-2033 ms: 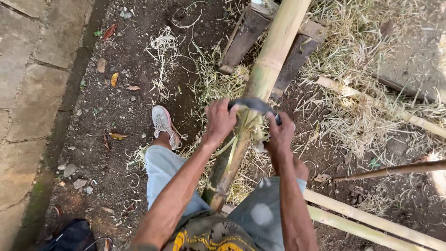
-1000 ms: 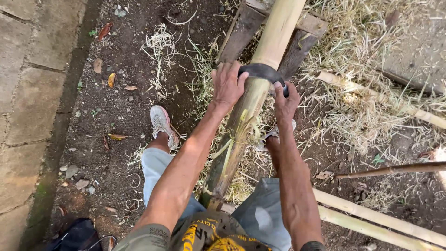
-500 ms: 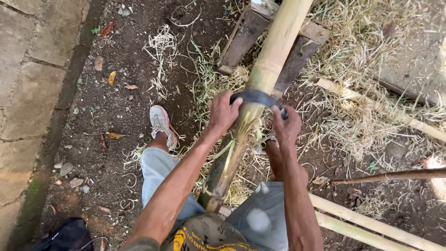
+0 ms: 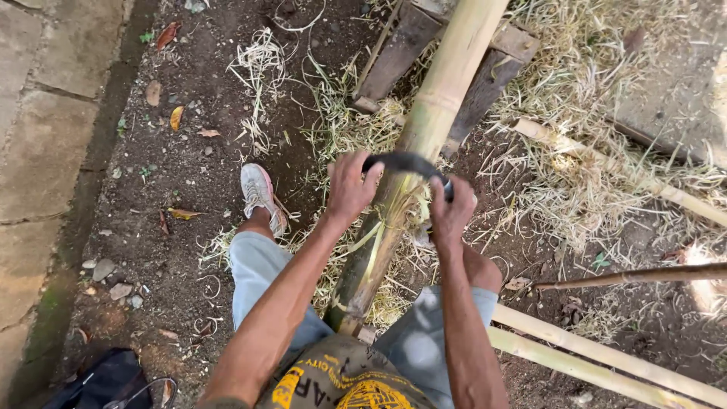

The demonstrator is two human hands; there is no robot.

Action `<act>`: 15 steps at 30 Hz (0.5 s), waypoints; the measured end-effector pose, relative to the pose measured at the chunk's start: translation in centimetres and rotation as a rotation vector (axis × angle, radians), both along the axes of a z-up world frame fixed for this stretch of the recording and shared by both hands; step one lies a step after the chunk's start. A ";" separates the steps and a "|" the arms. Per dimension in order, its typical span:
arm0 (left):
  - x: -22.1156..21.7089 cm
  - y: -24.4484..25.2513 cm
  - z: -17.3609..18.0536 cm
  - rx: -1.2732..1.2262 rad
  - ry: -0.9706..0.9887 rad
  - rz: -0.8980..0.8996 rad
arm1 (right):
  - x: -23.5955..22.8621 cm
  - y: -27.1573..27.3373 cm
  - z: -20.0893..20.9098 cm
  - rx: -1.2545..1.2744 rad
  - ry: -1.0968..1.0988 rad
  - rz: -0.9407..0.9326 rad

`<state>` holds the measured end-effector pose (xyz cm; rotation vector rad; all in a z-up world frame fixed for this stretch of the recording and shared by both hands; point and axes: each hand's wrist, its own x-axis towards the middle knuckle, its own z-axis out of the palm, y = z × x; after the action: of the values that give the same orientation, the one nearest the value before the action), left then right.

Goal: A person uses a curved blade to scrape the outer layer off a long bamboo pole.

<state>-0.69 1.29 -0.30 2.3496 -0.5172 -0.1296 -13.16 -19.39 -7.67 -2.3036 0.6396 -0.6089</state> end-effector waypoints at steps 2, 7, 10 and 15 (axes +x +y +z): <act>-2.8 1.6 0.7 0.042 0.018 0.021 | -2.1 1.6 2.9 0.066 0.019 0.032; -5.6 2.2 4.5 0.165 0.102 0.062 | -4.5 2.5 4.6 0.276 0.068 0.107; -5.9 1.4 8.8 0.131 -0.101 0.086 | -3.9 1.9 4.5 0.404 0.131 0.056; -10.7 2.0 11.8 -0.078 0.154 0.126 | -2.4 0.2 2.8 0.558 0.362 0.071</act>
<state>-11.35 3.29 11.54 2.2663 -0.2928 -0.2259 -15.56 -19.18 -4.83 -1.8990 0.7744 0.0366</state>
